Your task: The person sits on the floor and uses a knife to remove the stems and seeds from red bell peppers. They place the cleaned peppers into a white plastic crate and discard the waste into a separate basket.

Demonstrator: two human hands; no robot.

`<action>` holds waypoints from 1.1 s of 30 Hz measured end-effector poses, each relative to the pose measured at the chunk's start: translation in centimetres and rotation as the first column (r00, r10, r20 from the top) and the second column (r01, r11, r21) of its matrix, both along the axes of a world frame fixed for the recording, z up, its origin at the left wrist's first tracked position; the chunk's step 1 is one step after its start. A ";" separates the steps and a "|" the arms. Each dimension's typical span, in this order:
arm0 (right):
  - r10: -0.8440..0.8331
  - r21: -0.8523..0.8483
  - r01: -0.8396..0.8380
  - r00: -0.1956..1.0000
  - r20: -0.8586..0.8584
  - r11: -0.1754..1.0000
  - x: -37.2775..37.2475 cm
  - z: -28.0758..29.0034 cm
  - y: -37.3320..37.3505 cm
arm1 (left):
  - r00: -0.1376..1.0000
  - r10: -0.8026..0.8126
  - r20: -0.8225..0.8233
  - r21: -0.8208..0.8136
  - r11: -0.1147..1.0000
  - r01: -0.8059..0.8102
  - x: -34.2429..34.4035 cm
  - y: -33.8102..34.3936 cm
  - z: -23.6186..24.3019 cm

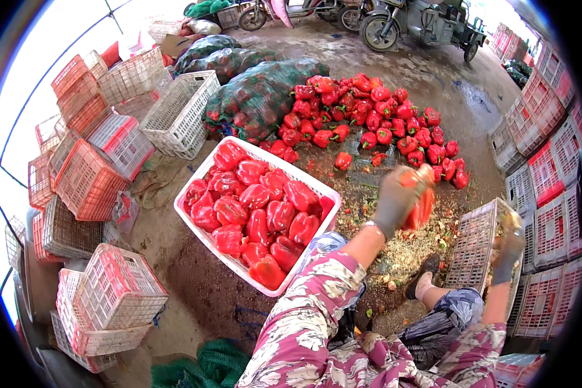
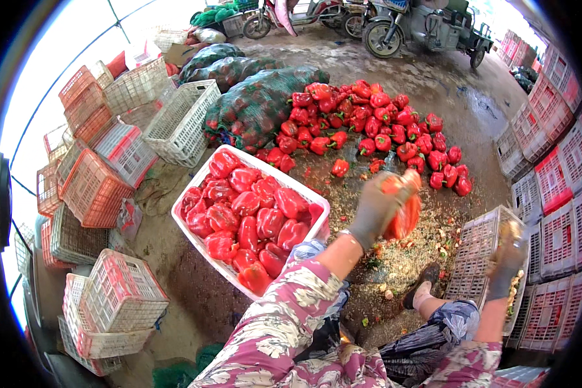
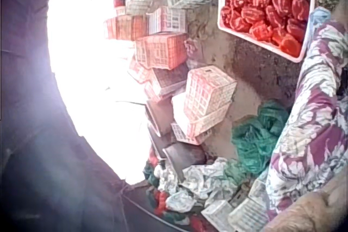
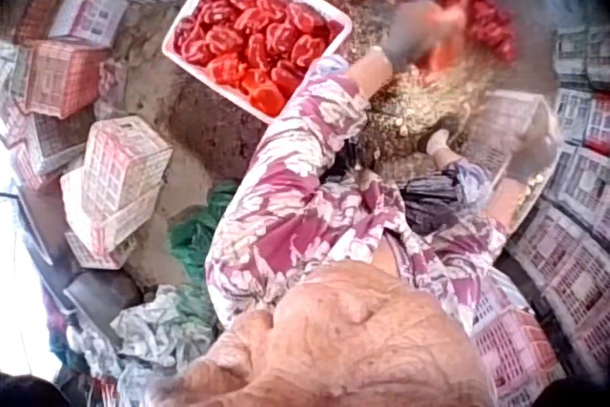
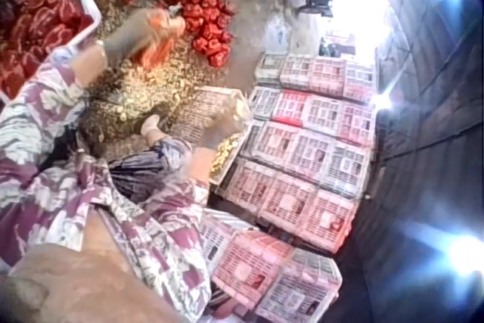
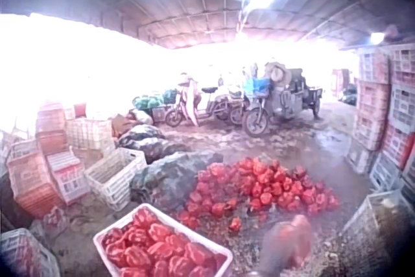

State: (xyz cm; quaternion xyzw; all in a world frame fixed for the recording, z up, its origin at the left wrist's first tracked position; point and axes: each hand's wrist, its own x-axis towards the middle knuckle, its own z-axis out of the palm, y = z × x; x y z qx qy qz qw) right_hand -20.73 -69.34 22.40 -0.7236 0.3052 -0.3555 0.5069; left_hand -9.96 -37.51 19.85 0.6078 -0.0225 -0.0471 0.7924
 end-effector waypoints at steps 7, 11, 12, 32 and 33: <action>-0.222 -0.105 0.206 0.960 -0.172 0.973 -11.6 0.7 -20.3 | 0.995 0.065 -0.074 -0.583 0.807 -0.096 1.2 16.2 -4.7; -0.080 -0.109 0.067 0.990 -0.117 0.992 -12.4 -2.2 -17.3 | 0.866 0.498 -0.040 -0.057 0.864 -0.500 -3.0 25.1 -4.9; -0.045 -0.215 0.029 0.997 -0.066 0.976 -12.9 -3.6 -19.8 | 0.815 0.560 0.149 0.212 0.787 -0.579 -3.2 25.6 -5.1; 0.127 0.143 -0.111 0.986 -0.109 0.984 -7.2 -2.5 -0.8 | 0.934 -0.028 0.357 0.924 -0.135 -0.358 -5.3 25.7 -14.4; 0.146 0.146 -0.125 0.979 -0.141 0.981 -6.3 -2.4 0.3 | 0.956 -0.005 0.293 0.947 -0.134 -0.290 -4.7 25.8 -14.2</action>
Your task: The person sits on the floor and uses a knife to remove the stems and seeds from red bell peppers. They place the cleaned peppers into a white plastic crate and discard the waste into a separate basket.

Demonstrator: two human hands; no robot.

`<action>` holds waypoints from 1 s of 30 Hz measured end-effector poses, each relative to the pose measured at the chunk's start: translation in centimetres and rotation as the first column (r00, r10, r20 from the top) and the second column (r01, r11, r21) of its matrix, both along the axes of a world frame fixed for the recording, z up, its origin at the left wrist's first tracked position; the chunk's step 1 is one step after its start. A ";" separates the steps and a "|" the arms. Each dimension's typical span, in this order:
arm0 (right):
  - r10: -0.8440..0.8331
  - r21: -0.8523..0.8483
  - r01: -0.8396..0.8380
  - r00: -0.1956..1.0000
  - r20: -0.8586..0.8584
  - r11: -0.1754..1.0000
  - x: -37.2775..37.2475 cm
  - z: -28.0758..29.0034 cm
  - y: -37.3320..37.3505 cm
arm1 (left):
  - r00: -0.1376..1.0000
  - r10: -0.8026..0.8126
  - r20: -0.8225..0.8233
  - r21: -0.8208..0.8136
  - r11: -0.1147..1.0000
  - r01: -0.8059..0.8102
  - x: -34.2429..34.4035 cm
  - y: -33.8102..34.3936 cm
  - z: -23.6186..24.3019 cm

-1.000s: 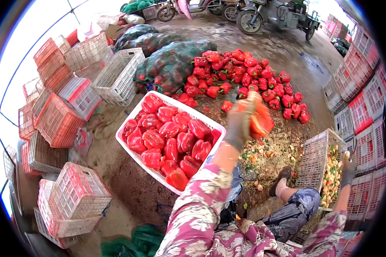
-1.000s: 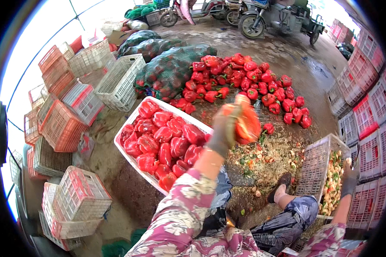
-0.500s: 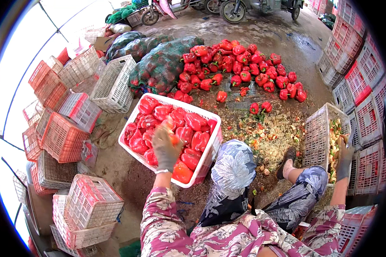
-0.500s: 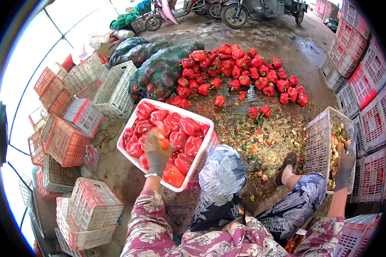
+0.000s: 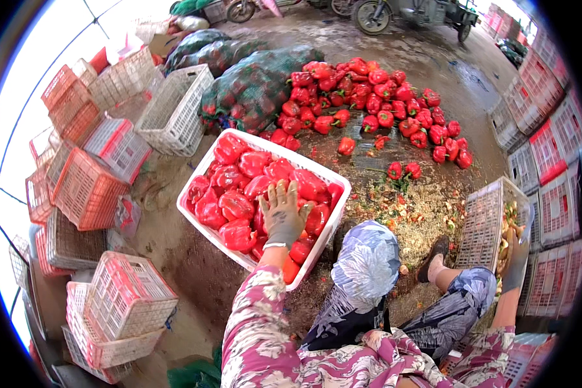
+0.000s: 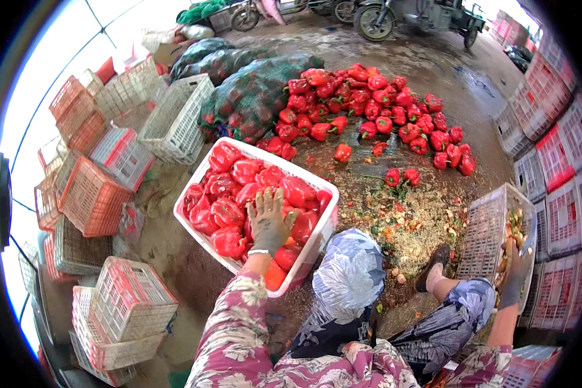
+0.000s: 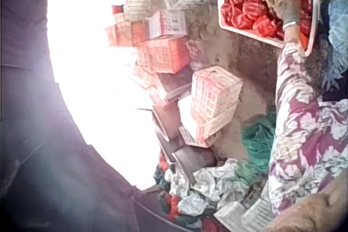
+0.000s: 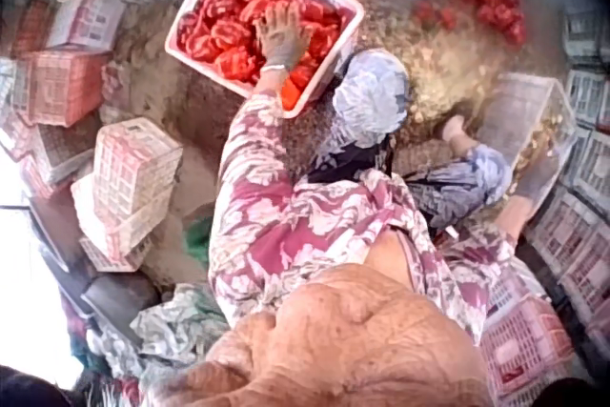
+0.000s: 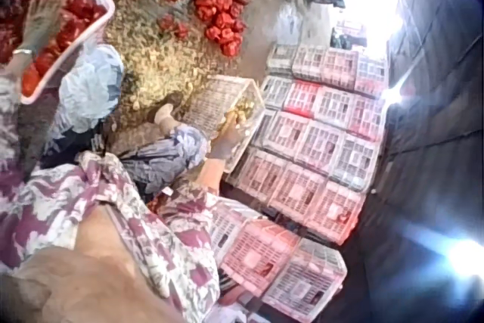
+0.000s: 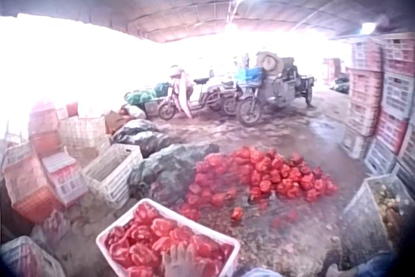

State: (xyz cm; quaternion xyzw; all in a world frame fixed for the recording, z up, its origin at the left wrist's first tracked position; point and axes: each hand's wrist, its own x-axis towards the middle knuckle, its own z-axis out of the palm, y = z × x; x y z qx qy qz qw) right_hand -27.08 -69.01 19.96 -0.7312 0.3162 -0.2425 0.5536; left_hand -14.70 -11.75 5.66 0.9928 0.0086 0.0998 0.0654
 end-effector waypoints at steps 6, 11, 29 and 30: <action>-0.053 0.012 0.055 0.992 -0.112 0.998 0.2 -1.0 -1.6 | 1.000 -0.027 0.012 -0.068 0.997 0.028 1.0 -0.9 -0.7; -0.032 0.047 0.044 0.972 -0.232 0.998 2.6 0.3 2.2 | 0.995 -0.056 0.083 -0.106 0.992 0.065 0.4 -0.2 -2.2; -0.116 0.076 0.121 0.991 -0.072 0.990 1.4 -2.9 3.0 | 0.917 0.396 -0.044 -0.009 0.918 -0.397 -2.3 10.4 -1.1; -0.095 0.095 0.102 0.992 -0.081 0.990 1.6 -2.6 4.0 | 0.898 0.425 -0.116 0.029 0.905 -0.425 -2.8 10.2 -1.4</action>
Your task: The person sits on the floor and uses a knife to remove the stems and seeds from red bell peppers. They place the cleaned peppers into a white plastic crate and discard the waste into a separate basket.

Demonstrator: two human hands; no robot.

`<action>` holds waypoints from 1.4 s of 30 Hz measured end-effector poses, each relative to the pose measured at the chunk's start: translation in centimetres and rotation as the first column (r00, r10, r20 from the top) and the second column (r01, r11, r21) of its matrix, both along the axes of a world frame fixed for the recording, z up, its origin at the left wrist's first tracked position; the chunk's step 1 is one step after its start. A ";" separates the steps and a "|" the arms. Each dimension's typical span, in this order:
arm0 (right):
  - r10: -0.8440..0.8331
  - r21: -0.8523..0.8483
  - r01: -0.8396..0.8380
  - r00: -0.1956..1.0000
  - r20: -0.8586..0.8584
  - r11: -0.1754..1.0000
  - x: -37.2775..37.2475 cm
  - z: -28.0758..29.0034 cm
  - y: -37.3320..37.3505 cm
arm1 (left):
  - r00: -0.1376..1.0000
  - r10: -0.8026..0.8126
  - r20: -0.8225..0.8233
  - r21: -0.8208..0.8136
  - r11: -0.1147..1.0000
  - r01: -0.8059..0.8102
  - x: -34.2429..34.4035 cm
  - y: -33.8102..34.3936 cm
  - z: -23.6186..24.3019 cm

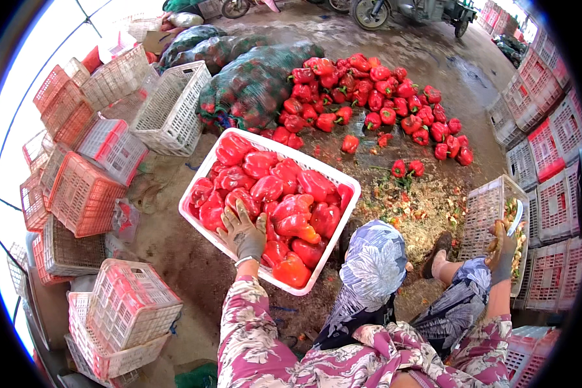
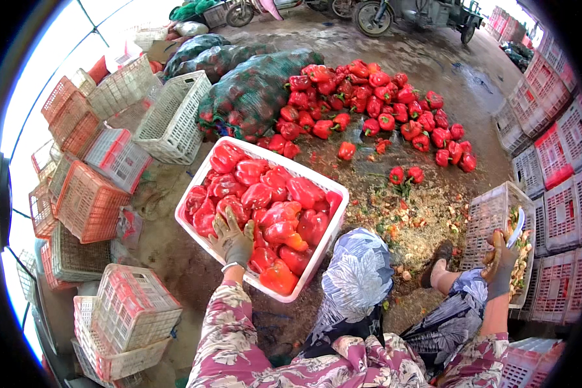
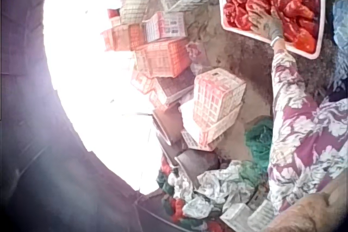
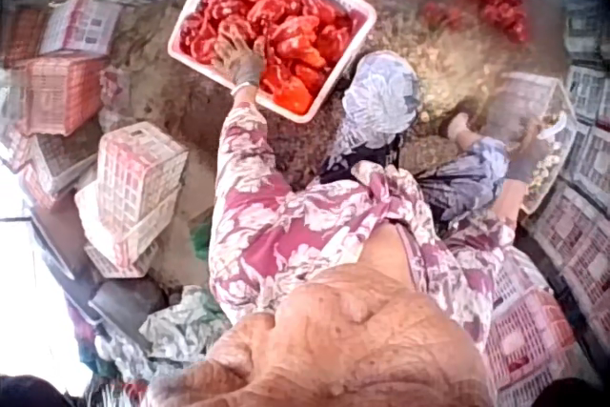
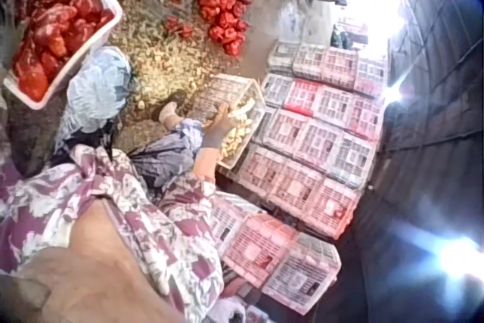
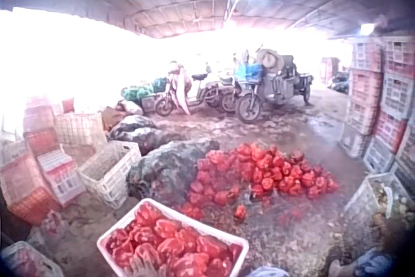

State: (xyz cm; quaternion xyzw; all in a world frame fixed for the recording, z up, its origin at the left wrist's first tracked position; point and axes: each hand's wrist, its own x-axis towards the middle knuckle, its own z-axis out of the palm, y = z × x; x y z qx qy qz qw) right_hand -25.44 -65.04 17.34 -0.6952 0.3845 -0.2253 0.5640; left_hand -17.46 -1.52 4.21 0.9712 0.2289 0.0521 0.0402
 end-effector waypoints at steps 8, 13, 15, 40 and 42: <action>0.161 0.110 -0.153 0.985 -0.065 0.982 0.7 2.9 5.5 | 0.998 0.054 -0.035 0.003 0.999 -0.054 -0.3 -2.8 -0.5; 0.330 0.327 -0.267 0.931 -0.154 0.907 1.6 6.0 9.0 | 1.000 0.012 0.011 0.033 0.999 -0.012 -1.1 -2.0 -0.9; 0.418 0.375 -0.353 0.902 -0.106 0.857 0.8 4.5 8.6 | 0.998 0.021 -0.056 -0.011 1.000 -0.022 -0.6 -1.8 -0.1; 0.347 0.284 -0.283 0.914 -0.210 0.916 17.2 -10.8 -6.4 | 0.685 -0.727 0.042 -0.194 0.667 0.719 16.8 -23.5 1.2; 0.319 0.047 -0.323 0.887 -0.335 0.945 21.1 -17.6 -9.3 | 0.707 -0.686 -0.172 -0.037 0.722 0.691 16.3 -21.4 -0.6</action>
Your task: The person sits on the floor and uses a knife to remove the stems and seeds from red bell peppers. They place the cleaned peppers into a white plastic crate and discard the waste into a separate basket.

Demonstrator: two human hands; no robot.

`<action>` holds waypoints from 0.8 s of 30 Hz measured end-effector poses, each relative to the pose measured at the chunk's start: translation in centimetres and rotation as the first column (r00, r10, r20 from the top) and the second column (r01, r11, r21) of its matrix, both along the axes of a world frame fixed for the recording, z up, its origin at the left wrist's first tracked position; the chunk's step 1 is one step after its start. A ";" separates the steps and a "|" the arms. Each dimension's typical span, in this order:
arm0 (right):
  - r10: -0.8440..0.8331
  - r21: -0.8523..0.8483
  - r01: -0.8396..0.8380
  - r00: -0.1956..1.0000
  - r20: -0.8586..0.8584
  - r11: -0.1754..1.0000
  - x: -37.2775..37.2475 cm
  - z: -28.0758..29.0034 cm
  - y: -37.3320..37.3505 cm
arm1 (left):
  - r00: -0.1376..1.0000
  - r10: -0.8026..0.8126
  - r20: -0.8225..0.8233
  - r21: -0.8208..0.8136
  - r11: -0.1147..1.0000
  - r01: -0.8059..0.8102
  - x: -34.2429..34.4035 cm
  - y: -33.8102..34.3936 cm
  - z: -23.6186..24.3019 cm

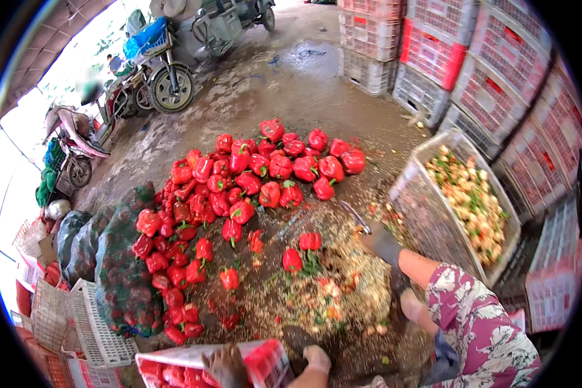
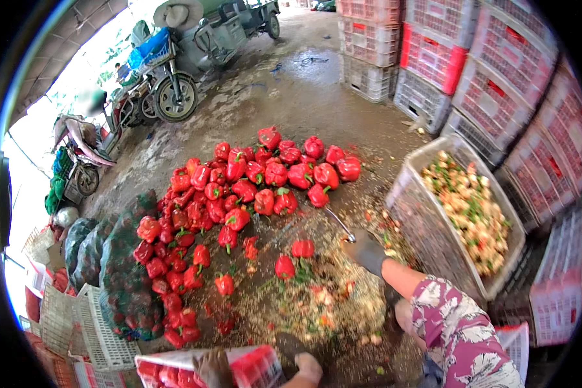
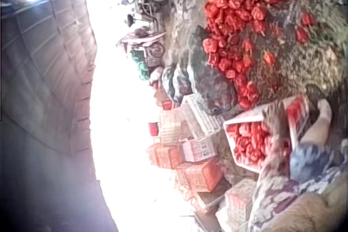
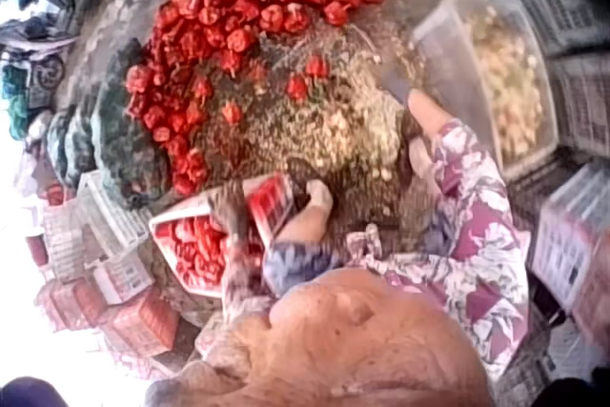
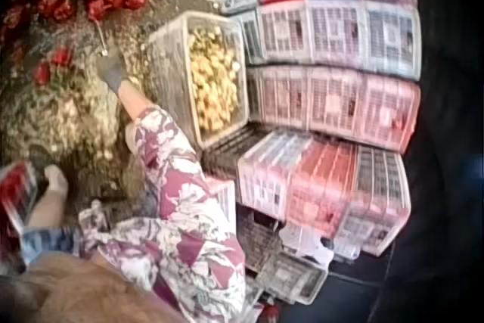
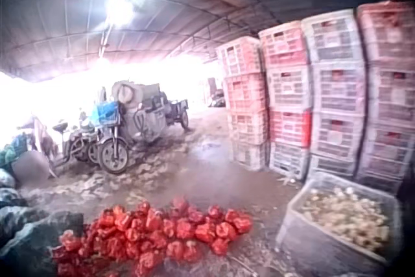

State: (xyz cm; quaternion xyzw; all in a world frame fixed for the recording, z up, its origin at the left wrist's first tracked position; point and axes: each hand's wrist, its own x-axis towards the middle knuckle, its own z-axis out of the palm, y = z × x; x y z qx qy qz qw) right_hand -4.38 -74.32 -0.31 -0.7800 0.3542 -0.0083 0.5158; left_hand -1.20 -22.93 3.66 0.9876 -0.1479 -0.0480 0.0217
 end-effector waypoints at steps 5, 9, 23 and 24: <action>-0.042 -0.127 0.010 0.966 -0.254 0.992 6.2 -9.1 -1.6 | 0.993 -0.083 -0.088 0.158 0.983 0.096 0.5 -1.3 1.8; -0.021 -0.223 -0.068 0.928 -0.372 0.972 8.2 -12.3 -0.3 | 0.931 -0.004 -0.364 0.193 0.978 0.079 2.7 -3.1 3.8; 0.152 -0.639 -0.216 0.976 -0.154 0.738 23.4 -7.9 -9.0 | 0.960 0.020 -0.279 -0.495 0.854 -0.162 29.6 -15.9 -7.9; 0.166 -0.672 -0.216 0.976 -0.139 0.709 24.1 -7.8 -10.1 | 0.987 -0.003 -0.162 -0.494 0.866 -0.078 32.0 -17.8 -9.0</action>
